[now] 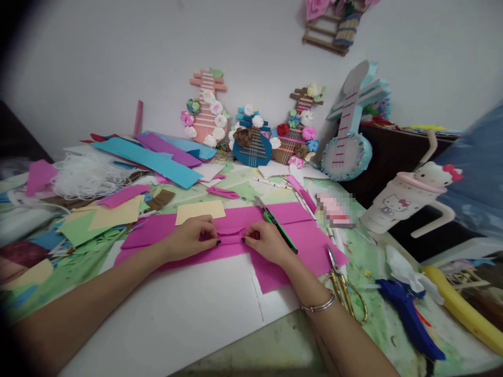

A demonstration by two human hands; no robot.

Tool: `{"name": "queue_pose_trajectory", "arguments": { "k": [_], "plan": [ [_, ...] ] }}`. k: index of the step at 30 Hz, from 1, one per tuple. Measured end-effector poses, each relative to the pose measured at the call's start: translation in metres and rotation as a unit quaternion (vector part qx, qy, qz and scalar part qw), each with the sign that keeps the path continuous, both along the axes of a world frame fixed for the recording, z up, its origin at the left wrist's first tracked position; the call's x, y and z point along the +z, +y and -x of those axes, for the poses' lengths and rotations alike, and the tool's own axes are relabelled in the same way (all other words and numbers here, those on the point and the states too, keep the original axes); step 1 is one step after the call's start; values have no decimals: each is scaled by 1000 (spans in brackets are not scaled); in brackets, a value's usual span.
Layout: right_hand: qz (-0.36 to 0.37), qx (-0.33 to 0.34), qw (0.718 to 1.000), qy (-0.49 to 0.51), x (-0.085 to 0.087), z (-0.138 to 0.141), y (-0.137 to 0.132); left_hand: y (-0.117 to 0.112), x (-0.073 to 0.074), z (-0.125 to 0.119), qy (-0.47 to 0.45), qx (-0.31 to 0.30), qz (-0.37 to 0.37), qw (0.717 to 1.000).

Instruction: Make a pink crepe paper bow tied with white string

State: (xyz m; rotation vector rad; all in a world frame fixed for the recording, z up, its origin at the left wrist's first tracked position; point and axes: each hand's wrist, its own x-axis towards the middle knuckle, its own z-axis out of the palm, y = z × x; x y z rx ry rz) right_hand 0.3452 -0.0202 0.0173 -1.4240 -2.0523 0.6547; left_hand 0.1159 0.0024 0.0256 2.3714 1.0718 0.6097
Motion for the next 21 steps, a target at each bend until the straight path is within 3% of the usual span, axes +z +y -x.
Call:
{"name": "queue_pose_trajectory", "arguments": {
  "k": [21],
  "plan": [
    [10,-11,1000,5,0,5,-1,2,-6,-3,-8,20,44,999]
  ]
}}
